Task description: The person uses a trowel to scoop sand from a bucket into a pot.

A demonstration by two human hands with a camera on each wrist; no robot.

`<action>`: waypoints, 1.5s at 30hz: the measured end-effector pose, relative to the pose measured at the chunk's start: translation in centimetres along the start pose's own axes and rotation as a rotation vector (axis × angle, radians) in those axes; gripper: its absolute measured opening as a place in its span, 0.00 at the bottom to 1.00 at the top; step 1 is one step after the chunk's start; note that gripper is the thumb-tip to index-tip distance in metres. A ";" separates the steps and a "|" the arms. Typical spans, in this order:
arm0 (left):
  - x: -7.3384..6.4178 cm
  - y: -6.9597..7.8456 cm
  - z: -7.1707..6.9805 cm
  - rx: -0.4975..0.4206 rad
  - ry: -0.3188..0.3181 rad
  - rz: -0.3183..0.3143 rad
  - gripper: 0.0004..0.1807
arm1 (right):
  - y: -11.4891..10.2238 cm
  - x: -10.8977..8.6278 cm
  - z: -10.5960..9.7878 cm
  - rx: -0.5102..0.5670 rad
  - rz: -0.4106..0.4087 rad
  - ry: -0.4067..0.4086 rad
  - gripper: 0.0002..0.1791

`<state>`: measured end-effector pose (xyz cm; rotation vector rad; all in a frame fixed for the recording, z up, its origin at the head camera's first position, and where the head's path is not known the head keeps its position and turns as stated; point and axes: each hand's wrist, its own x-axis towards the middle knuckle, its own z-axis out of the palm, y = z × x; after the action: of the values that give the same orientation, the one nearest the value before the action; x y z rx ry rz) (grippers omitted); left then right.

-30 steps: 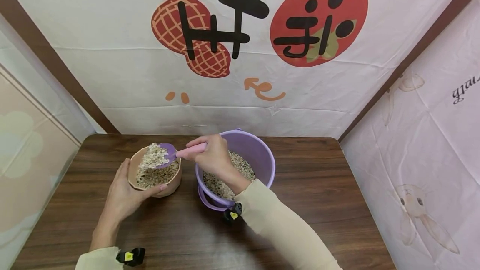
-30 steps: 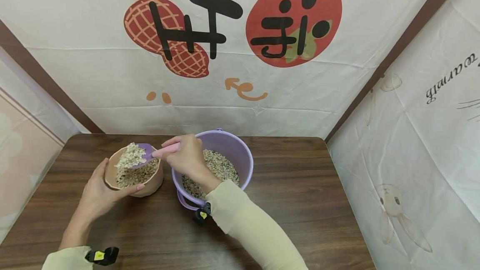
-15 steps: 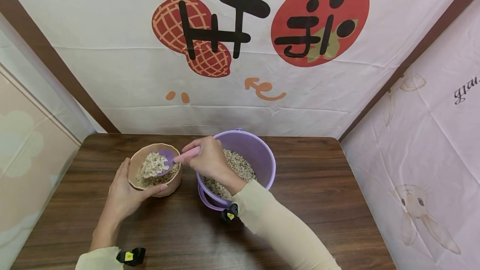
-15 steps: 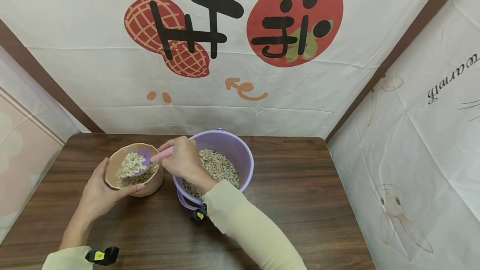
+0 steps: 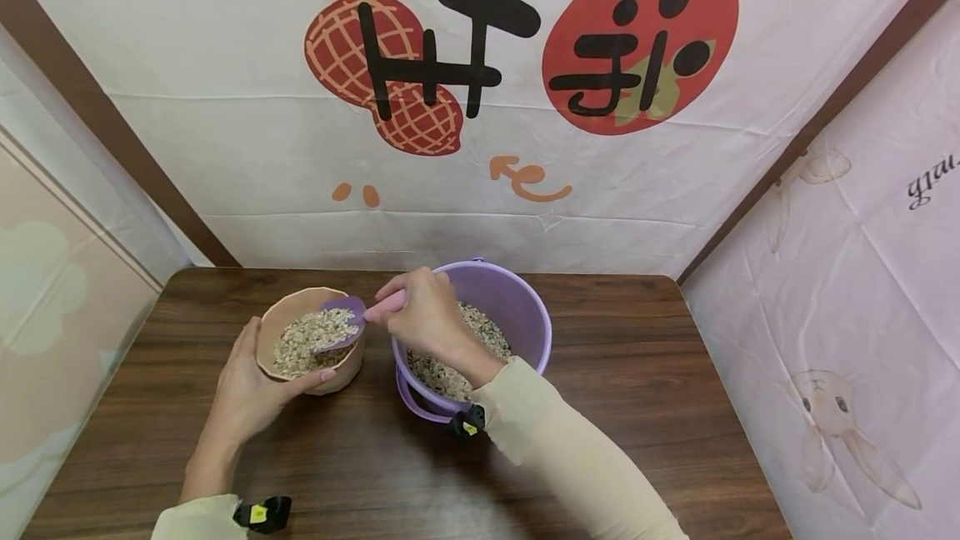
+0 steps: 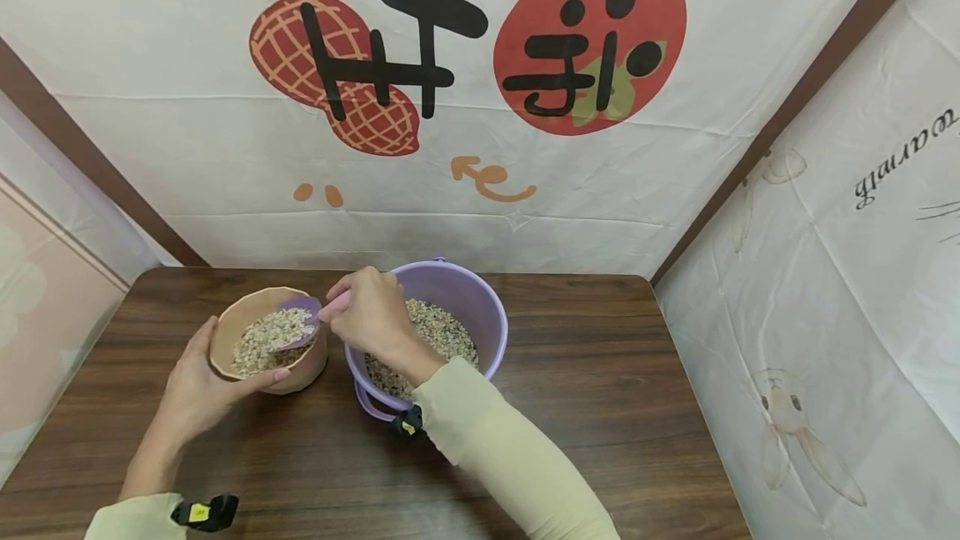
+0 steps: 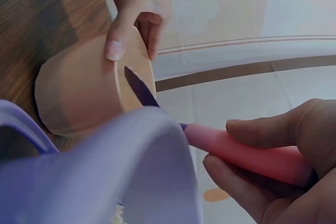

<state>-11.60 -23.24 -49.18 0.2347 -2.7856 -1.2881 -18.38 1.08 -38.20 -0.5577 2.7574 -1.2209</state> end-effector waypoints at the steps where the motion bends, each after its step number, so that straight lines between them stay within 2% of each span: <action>1: 0.0 0.0 0.0 0.000 -0.002 -0.003 0.76 | 0.0 0.0 -0.1 -0.018 -0.004 0.007 0.06; 9: 0.0 0.0 0.1 0.001 0.009 0.013 0.75 | -0.3 -0.2 -0.7 -0.121 -0.055 0.031 0.06; 16: 0.0 0.0 0.1 0.004 0.009 0.014 0.75 | -0.5 -0.7 -0.9 -0.253 -0.205 0.066 0.07; 21: 0.0 0.0 0.1 0.005 0.009 0.017 0.75 | -0.5 -1.2 -1.5 -0.279 -0.253 0.100 0.07; 33: 0.0 -0.1 0.1 0.005 0.012 0.031 0.75 | 1.0 -3.1 -4.1 -0.016 -0.266 0.252 0.09; 40: -0.1 -0.3 0.2 0.000 0.019 0.034 0.75 | 2.1 -4.7 -5.6 0.136 -0.167 0.324 0.10; 45: 0.0 -0.3 0.2 0.005 0.021 0.029 0.75 | 3.2 -5.8 -6.7 0.173 -0.129 0.377 0.11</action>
<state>-11.55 -23.28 -49.50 0.2066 -2.7644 -1.2644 -15.33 9.79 -36.41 -0.5443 2.9017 -1.7361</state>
